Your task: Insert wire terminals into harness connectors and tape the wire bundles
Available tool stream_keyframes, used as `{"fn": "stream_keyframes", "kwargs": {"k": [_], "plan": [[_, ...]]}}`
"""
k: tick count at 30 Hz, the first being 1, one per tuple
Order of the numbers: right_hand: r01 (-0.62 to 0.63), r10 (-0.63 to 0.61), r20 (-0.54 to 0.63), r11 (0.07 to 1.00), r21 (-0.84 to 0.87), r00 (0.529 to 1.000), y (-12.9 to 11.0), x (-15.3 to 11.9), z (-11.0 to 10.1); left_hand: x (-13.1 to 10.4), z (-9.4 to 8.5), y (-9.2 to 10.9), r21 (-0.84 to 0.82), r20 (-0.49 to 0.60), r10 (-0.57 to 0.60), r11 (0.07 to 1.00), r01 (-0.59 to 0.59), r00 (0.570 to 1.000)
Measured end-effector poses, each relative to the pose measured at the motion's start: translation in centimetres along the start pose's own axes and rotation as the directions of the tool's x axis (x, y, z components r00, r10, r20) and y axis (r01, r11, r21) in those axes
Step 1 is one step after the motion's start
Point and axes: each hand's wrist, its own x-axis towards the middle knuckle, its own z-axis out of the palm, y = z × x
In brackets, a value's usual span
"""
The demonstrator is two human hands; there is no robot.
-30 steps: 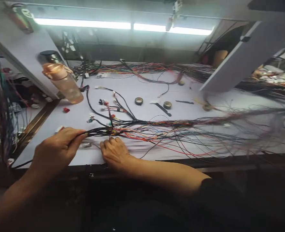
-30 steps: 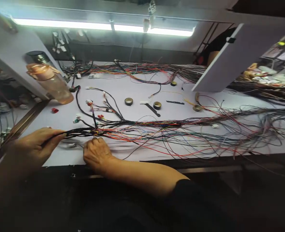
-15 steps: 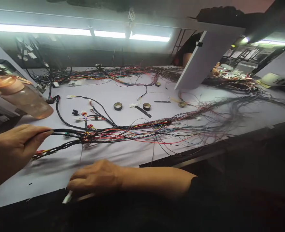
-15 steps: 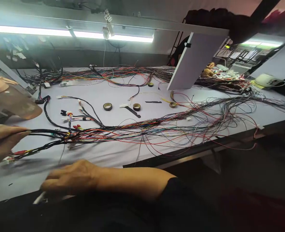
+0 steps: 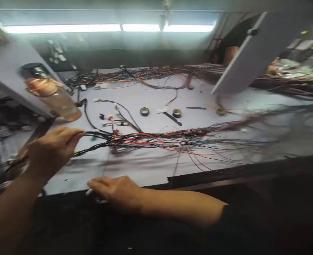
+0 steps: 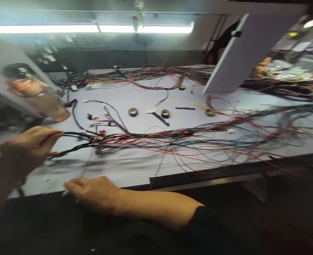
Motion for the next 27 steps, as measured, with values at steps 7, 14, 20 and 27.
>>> {"fn": "stream_keyframes", "kwargs": {"k": [7,14,20,27], "plan": [[0.042,-0.012,-0.166,0.983,0.18,0.986,1.4,-2.8,1.5,0.6,-1.7,2.6,0.005,0.082,-0.016,1.0,0.015,0.997],[0.086,-0.016,-0.225,0.948,0.305,0.974,1.2,-3.6,-0.3,-0.2,-1.3,2.4,-0.001,0.049,-0.01,1.0,0.01,0.999],[0.027,0.127,-0.301,0.888,0.46,0.945,0.7,-4.0,-0.8,-0.5,-1.1,2.6,0.022,0.012,-0.008,1.0,0.008,1.0],[-0.495,0.4,0.293,0.721,0.484,0.869,1.3,-10.5,-7.5,-1.8,0.4,1.5,-0.035,-0.048,-0.057,0.998,0.055,0.997]]}}
